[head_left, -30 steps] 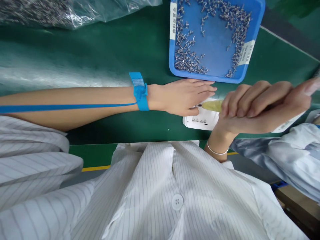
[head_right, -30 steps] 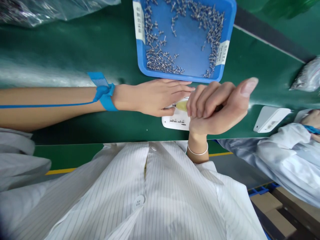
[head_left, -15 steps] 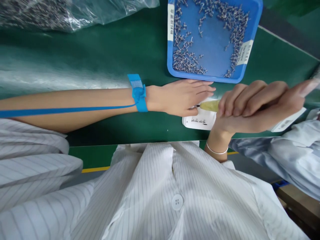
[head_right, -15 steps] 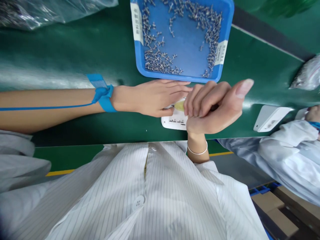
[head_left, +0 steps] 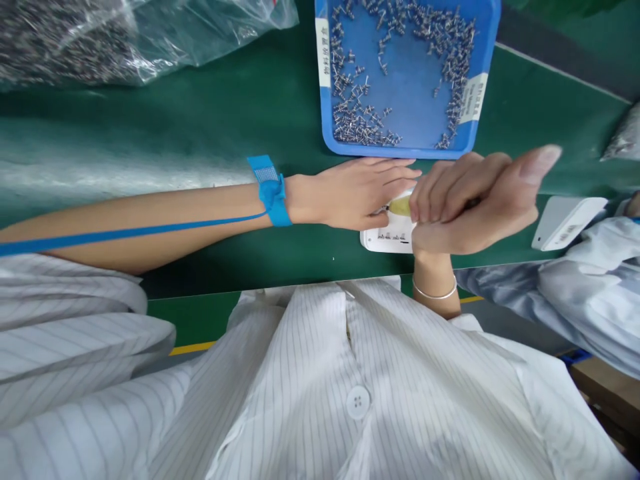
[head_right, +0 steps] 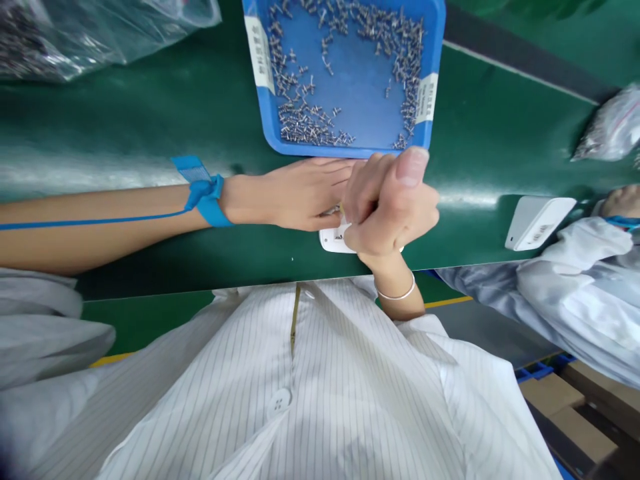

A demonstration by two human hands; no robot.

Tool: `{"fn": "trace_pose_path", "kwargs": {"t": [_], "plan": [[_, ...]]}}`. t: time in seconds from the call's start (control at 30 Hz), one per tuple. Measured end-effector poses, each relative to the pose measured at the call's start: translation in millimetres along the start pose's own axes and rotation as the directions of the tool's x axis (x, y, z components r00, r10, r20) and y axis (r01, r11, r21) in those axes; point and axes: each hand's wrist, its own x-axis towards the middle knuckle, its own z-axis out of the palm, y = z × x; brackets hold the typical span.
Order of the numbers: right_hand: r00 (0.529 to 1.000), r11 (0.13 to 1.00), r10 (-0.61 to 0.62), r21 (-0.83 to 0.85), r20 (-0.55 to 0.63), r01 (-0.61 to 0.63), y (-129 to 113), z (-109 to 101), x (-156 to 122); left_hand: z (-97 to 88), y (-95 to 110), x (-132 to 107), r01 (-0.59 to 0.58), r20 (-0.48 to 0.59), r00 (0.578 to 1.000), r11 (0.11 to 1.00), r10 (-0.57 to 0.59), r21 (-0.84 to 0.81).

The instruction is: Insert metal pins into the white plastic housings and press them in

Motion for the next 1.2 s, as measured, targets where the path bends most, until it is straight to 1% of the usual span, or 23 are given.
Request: {"fn": "trace_pose_path", "kwargs": {"t": [0.07, 0.17, 0.27, 0.33, 0.4, 0.5, 0.6, 0.67, 0.73, 0.8, 0.87, 0.9, 0.93, 1.0, 1.03, 1.07, 1.1, 1.13, 1.17, 1.2], "plan": [[0.999, 0.993, -0.023, 0.116, -0.026, 0.026, -0.8, 2.6, -4.2, 0.9, 0.7, -0.4, -0.002, -0.013, 1.000, 1.000, 0.001, -0.008], [0.991, 0.953, -0.113, 0.275, -0.069, 0.127, -1.2, 3.7, -12.0, 2.4, 1.5, -0.7, -0.007, -0.038, 0.999, 1.000, 0.007, 0.002], [0.981, 0.914, -0.186, 0.357, -0.054, 0.193, 0.0, -1.5, -15.2, 1.6, 2.7, -0.6, 0.009, -0.035, 0.999, 1.000, -0.009, -0.011], [0.982, 0.902, -0.183, 0.389, -0.047, 0.186, 0.5, -6.0, -12.5, -0.6, 4.2, -0.7, 0.018, -0.019, 1.000, 1.000, -0.019, -0.022], [0.985, 0.902, -0.161, 0.397, -0.061, 0.172, 0.7, -8.2, -7.9, -3.0, 5.6, -0.9, 0.029, -0.004, 1.000, 0.999, -0.029, -0.018], [0.985, 0.910, -0.112, 0.385, -0.134, 0.155, 0.7, -6.1, -2.7, -4.1, 6.1, -1.2, 0.037, -0.001, 0.999, 0.999, -0.037, -0.014], [0.974, 0.948, -0.065, 0.291, -0.217, 0.129, -0.4, -0.4, -0.4, -2.0, 4.8, -0.9, 0.034, -0.019, 0.999, 0.999, -0.034, -0.015], [0.974, 0.963, -0.045, 0.250, -0.224, 0.102, -2.1, 3.4, 1.2, 0.0, 3.9, -0.3, 0.031, -0.030, 0.999, 0.999, -0.032, -0.014], [0.976, 0.961, -0.031, 0.262, -0.214, 0.088, -3.7, 6.3, 3.4, 1.6, 3.3, 0.5, 0.027, -0.035, 0.999, 1.000, -0.028, -0.010], [0.985, 0.961, -0.028, 0.266, -0.168, 0.073, -3.8, 8.1, 4.0, 2.5, 3.0, 1.0, 0.018, -0.033, 0.999, 1.000, -0.018, -0.006], [0.993, 0.972, -0.058, 0.223, -0.101, 0.080, -1.8, 8.5, -0.4, 2.6, 2.9, 1.0, 0.009, -0.031, 0.999, 1.000, -0.009, -0.007], [0.993, 0.973, -0.097, 0.202, -0.068, 0.109, -0.2, 8.0, -5.4, 2.5, 3.1, 0.8, 0.005, -0.031, 1.000, 1.000, -0.005, -0.007], [0.986, 0.970, -0.156, 0.180, -0.050, 0.163, 1.8, 7.1, -12.3, 2.2, 3.3, 0.6, 0.003, -0.030, 1.000, 1.000, -0.003, -0.006], [0.950, 0.947, -0.311, 0.074, -0.020, 0.312, 7.2, 3.7, -30.9, 1.6, 4.0, 0.4, 0.005, -0.028, 1.000, 1.000, -0.005, 0.000], [0.925, 0.925, -0.380, -0.010, 0.029, 0.380, 10.7, 1.4, -41.4, 1.4, 4.4, 0.4, 0.009, -0.025, 1.000, 1.000, -0.009, 0.005], [0.900, 0.896, -0.421, -0.105, 0.114, 0.432, 14.9, -1.1, -51.7, 1.2, 4.7, 0.6, 0.013, -0.022, 1.000, 1.000, -0.013, 0.007], [0.878, 0.864, -0.425, -0.192, 0.220, 0.466, 19.6, -3.5, -61.1, 1.1, 5.0, 0.8, 0.017, -0.019, 1.000, 1.000, -0.017, 0.008], [0.858, 0.837, -0.413, -0.244, 0.307, 0.490, 24.3, -5.5, -69.1, 1.0, 5.0, 1.0, 0.018, -0.018, 1.000, 1.000, -0.018, 0.005], [0.842, 0.821, -0.398, -0.269, 0.364, 0.504, 28.8, -7.1, -75.3, 0.9, 4.8, 1.0, 0.016, -0.018, 1.000, 1.000, -0.016, 0.002], [0.835, 0.819, -0.396, -0.265, 0.383, 0.509, 32.3, -8.4, -79.8, 0.6, 4.3, 0.8, 0.013, -0.020, 1.000, 1.000, -0.013, -0.001]]}}
